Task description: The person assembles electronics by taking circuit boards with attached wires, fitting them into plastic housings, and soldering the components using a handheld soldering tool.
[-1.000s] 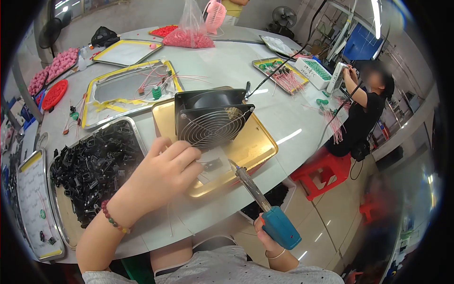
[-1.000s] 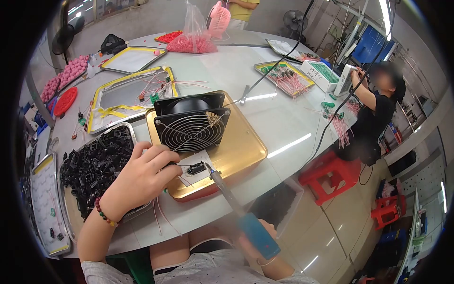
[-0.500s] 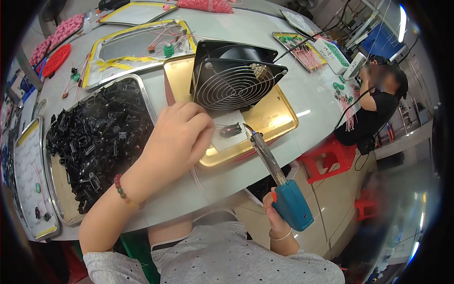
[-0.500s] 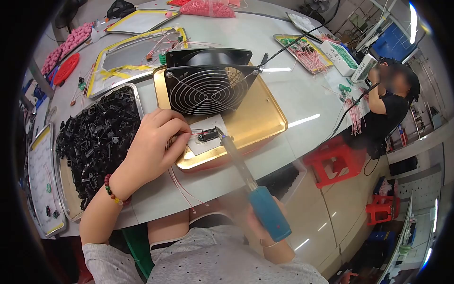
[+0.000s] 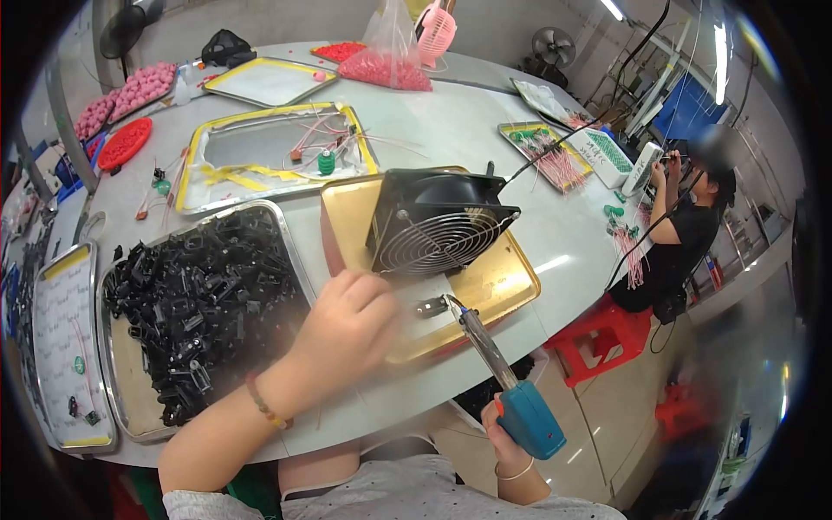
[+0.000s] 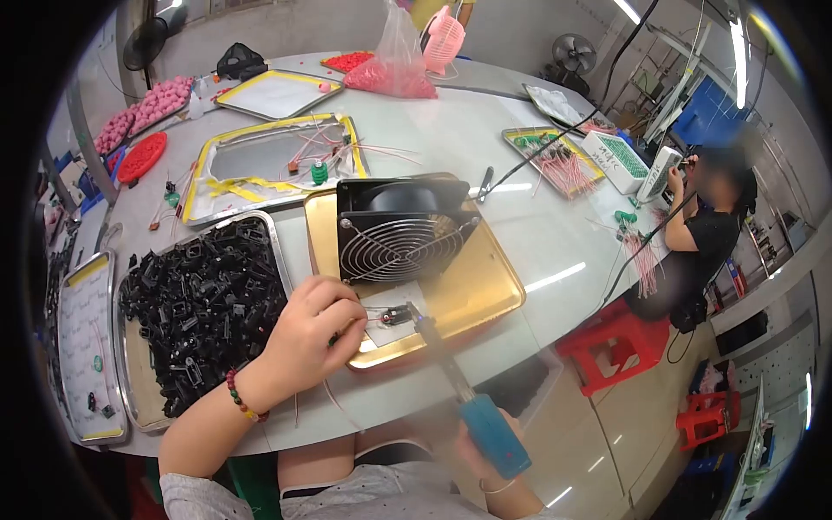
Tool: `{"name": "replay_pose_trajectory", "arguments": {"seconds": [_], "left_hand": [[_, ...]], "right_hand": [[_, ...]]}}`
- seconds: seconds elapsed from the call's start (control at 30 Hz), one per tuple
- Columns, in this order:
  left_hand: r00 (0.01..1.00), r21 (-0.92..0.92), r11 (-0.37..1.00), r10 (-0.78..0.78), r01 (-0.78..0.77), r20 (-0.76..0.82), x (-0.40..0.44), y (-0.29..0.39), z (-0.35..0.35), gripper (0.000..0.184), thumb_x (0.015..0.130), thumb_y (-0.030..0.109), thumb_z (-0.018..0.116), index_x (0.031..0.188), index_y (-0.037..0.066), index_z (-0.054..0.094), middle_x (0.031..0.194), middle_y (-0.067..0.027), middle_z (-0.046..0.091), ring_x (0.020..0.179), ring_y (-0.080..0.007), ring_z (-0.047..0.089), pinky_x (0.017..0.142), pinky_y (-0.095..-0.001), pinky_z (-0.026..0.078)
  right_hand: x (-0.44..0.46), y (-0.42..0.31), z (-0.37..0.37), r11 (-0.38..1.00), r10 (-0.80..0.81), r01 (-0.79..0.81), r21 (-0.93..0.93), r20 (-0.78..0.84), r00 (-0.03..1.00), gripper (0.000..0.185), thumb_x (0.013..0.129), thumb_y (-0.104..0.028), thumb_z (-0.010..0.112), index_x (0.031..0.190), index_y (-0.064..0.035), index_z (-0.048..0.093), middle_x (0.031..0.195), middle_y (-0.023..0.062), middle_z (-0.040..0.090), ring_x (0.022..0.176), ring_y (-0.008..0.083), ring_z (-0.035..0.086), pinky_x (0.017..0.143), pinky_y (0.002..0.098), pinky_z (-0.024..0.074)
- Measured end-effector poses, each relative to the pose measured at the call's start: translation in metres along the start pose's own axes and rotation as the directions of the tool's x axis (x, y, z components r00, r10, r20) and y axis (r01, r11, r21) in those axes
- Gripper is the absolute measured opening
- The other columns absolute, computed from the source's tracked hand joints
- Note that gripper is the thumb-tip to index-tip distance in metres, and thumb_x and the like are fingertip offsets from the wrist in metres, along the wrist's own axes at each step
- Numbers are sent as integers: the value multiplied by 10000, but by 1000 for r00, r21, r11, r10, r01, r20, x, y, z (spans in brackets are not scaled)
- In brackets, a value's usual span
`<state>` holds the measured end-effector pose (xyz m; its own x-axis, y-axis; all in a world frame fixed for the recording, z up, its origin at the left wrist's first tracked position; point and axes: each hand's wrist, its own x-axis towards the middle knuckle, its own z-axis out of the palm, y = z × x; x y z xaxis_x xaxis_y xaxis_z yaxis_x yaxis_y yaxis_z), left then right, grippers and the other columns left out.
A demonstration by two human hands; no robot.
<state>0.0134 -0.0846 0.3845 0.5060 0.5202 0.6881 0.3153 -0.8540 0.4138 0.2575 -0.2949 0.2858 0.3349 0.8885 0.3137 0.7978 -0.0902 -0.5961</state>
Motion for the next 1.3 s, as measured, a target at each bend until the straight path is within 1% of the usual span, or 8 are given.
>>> {"name": "replay_pose_trajectory", "arguments": {"seconds": [0.33, 0.5, 0.6, 0.7, 0.83, 0.93, 1.03, 1.3], "left_hand": [[998, -24, 998, -50, 51, 41, 2, 1, -1, 81, 768, 60, 667, 835, 45, 623, 893, -90, 589, 901, -276, 552, 825, -380, 449], [994, -82, 991, -102, 105, 39, 0, 0, -1, 73, 768, 65, 658, 826, 43, 618, 913, -97, 569, 876, -269, 541, 808, -363, 450], [991, -112, 984, -136, 137, 23, -1, 1, 2, 73, 781, 66, 660, 818, 25, 612, 948, -110, 550, 851, -248, 537, 765, -341, 464], [985, -145, 975, -172, 170, -4, -3, 1, 5, 82, 790, 62, 666, 809, 9, 606, 976, -121, 533, 814, -231, 536, 713, -321, 475], [982, -148, 974, -181, 170, -62, -3, 1, 7, 88, 789, 55, 675, 797, 4, 603, 966, -131, 527, 778, -241, 550, 689, -319, 482], [982, -138, 974, -186, 179, -36, -2, 1, 4, 92, 792, 53, 671, 792, -5, 600, 950, -138, 527, 781, -256, 562, 696, -323, 481], [976, -165, 964, -214, 206, -31, -3, -2, 5, 87, 795, 41, 663, 806, -22, 604, 937, -127, 537, 784, -221, 579, 675, -302, 487], [976, -141, 966, -218, 216, 7, -5, -4, 7, 82, 788, 42, 665, 827, -10, 616, 970, -98, 530, 802, -188, 554, 662, -281, 488]], "right_hand": [[6, -10, -5, 941, -75, 65, 333, 17, 997, 220, 715, -216, 704, 876, -81, 637, 724, 46, 636, 612, 234, 624, 561, 334, 498], [-3, 7, 6, 202, 321, -282, 938, 209, 924, 323, 745, -177, 742, 975, -11, 589, 819, 66, 653, 700, 175, 630, 647, 293, 519], [2, -3, 0, 612, -39, -8, 791, 40, 998, 386, 772, -133, 720, 1091, -4, 545, 784, 61, 574, 668, 149, 547, 622, 274, 460], [7, 1, 2, 652, -182, 98, 752, 30, 983, 513, 828, -166, 655, 1289, -23, 482, 642, 1, 427, 539, 112, 391, 521, 266, 336], [7, -10, -1, 481, -39, -42, 876, 70, 997, 418, 772, -84, 710, 1139, 14, 536, 796, 74, 562, 701, 147, 544, 644, 270, 466], [2, 9, 6, 744, -4, -3, 668, 9, 1000, 477, 796, -141, 686, 1217, 1, 511, 716, 38, 497, 629, 136, 479, 596, 270, 406], [6, -9, -2, 639, -100, 47, 767, 22, 995, 542, 828, -200, 656, 1304, -10, 479, 635, 0, 431, 567, 124, 413, 562, 269, 342], [-13, 16, 1, 128, 451, -305, 944, 218, 865, 497, 805, -180, 677, 1231, 6, 500, 616, -10, 419, 524, 102, 376, 529, 264, 311]]}}
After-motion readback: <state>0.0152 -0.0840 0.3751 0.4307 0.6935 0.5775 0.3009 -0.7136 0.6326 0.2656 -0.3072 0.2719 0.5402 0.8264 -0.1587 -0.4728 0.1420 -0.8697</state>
